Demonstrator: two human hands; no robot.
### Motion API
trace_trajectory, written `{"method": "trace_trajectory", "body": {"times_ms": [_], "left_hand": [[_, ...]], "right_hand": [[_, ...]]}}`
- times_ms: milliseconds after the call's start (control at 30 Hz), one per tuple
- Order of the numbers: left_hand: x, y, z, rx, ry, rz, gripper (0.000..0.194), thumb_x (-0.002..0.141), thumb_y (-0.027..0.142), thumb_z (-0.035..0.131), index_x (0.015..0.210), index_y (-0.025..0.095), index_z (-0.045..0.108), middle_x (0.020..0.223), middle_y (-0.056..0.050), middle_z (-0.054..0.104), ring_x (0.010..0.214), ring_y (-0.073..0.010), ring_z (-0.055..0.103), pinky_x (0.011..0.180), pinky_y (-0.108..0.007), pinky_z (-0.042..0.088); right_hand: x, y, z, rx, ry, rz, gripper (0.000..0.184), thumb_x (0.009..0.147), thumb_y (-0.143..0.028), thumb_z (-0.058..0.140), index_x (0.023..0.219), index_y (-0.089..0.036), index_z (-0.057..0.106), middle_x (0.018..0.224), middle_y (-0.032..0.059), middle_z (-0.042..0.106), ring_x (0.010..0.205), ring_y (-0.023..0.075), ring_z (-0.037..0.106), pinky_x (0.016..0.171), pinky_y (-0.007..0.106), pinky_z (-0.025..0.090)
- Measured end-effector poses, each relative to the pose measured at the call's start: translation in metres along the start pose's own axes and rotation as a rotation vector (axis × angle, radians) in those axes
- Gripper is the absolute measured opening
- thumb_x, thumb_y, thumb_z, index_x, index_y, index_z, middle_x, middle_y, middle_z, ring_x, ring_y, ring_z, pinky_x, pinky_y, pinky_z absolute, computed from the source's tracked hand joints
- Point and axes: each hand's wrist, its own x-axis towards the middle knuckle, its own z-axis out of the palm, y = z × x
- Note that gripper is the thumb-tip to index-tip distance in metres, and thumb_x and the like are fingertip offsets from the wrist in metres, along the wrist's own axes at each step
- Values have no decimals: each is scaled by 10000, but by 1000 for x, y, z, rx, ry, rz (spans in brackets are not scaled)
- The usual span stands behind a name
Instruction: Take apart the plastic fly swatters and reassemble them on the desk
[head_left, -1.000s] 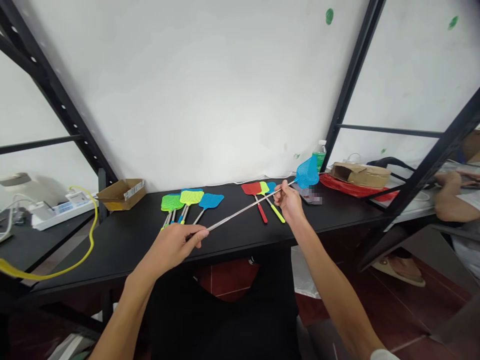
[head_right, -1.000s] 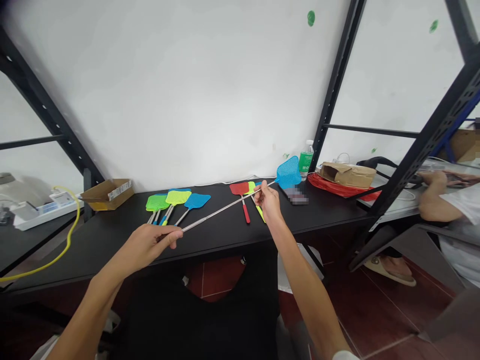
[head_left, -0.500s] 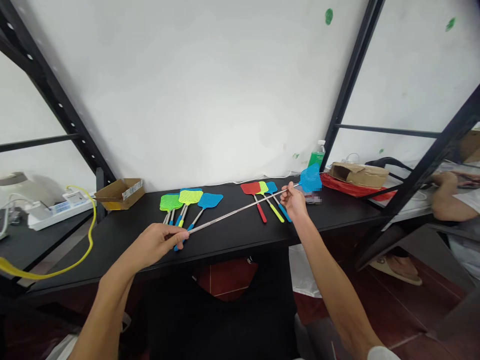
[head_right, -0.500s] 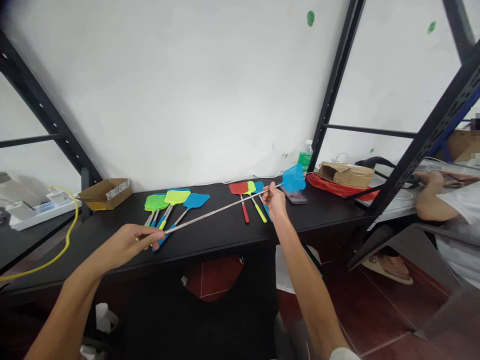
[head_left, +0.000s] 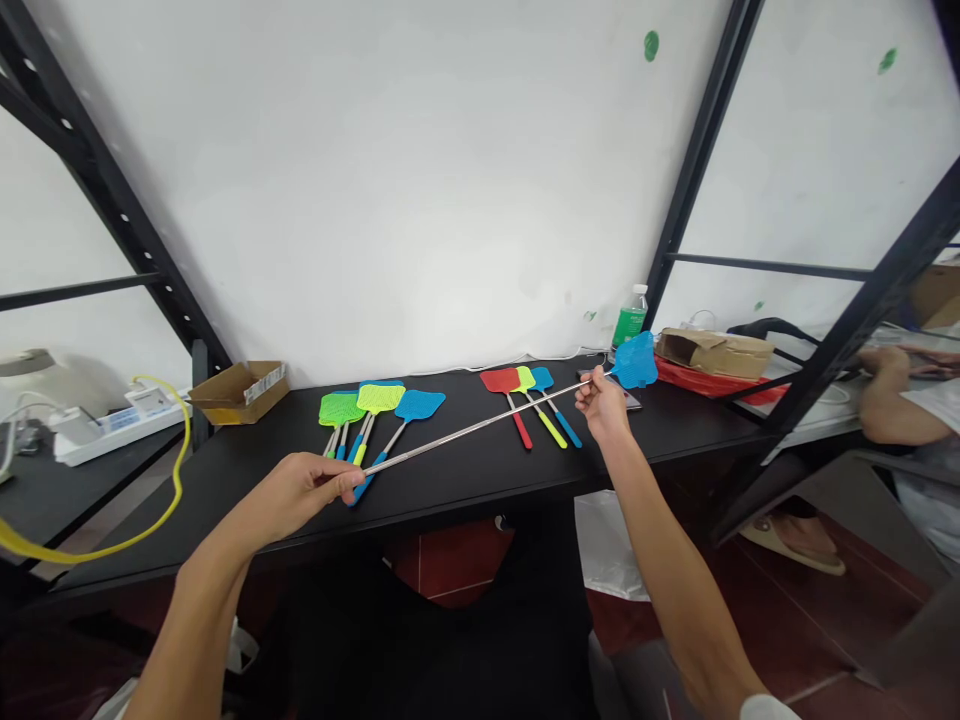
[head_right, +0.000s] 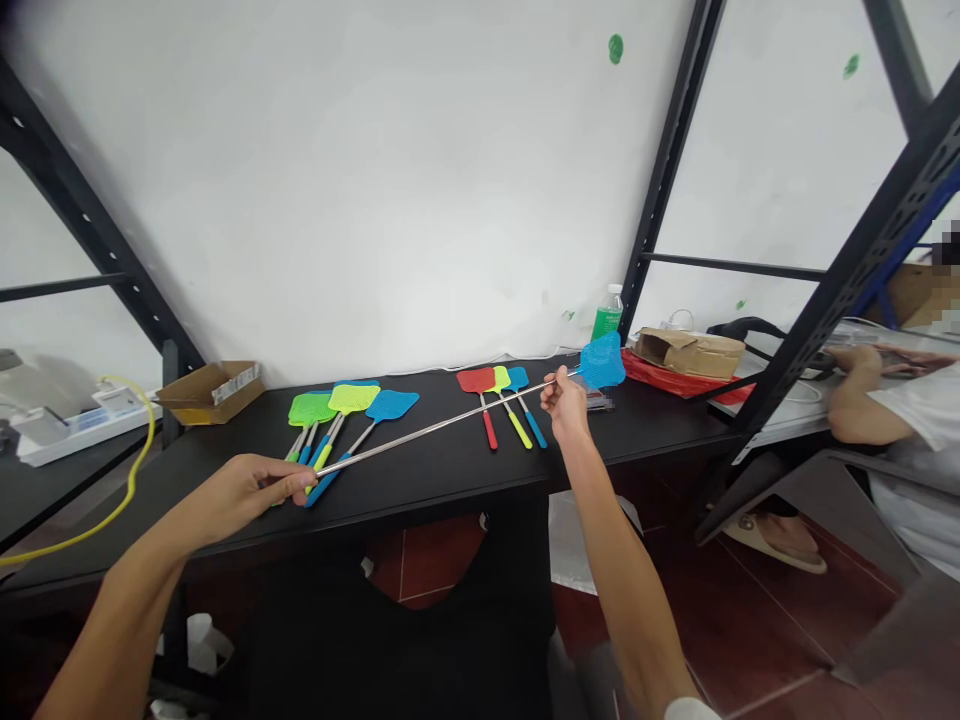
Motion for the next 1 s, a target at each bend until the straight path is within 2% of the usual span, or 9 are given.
{"method": "trace_trajectory", "body": {"times_ms": [100,167,300,367,533,667,767,867,1000], "left_hand": [[-2,4,-4,29,16,-1,473,911,573,493,745,205,740,686,-12,664,598,-146,490,568,-233,375],[-3,6,-6,41,57,4,449,913,568,496,830,205,747,742,-19,686,645,-161,528,595,-236,395],[-2,10,-4,85,157,-25,503,916,574,490,1194,214,705,941,-42,737,733,-188,593,649,-252,438],[0,14,1,132,177,-48,541,919,585,478,1288,237,665,988,-39,749,714,-187,604,645,-258,442],[9,26,15,237,247,-81,499,879,663,502,1121,311,760,1149,-24,751,793,-220,673,722,-280,464],[14,30,21,298,316,-51,502,905,657,461,1031,294,785,1089,-39,767,850,-243,689,700,-286,448],[15,30,22,299,329,1,480,916,621,463,1014,279,785,1057,-44,769,843,-235,688,665,-277,441],[15,23,20,290,332,31,466,921,596,459,970,262,780,1000,-50,771,806,-227,677,632,-268,426],[9,1,11,308,389,-19,434,900,583,486,924,268,784,954,-45,775,712,-216,656,591,-271,392]], "right_hand": [[-4,-3,3,2,-38,20,464,715,-622,781,720,-190,610,550,-43,479,486,97,477,419,227,343],[-7,-6,5,9,-74,26,459,720,-621,775,742,-187,627,568,-39,495,493,95,482,425,230,348],[-11,-11,9,49,-141,40,464,716,-625,772,799,-180,669,582,-39,502,494,92,479,426,225,344],[-13,-13,12,51,-165,40,466,707,-622,779,812,-178,681,584,-38,505,490,90,474,422,222,339],[-17,-12,20,15,-196,39,466,705,-631,778,793,-185,676,595,-24,540,479,95,480,404,225,326],[-18,-11,22,-6,-192,-6,475,680,-624,803,768,-176,675,591,-17,557,478,95,491,401,218,336],[-17,-13,22,0,-139,-39,450,692,-594,812,728,-170,664,572,-18,550,471,86,484,390,202,328],[-13,-17,17,32,-68,-44,402,766,-546,776,707,-172,642,547,-27,525,456,80,476,371,189,302],[-5,-25,3,81,71,-49,357,870,-455,701,681,-169,603,510,-47,478,432,66,466,367,176,308]]}}
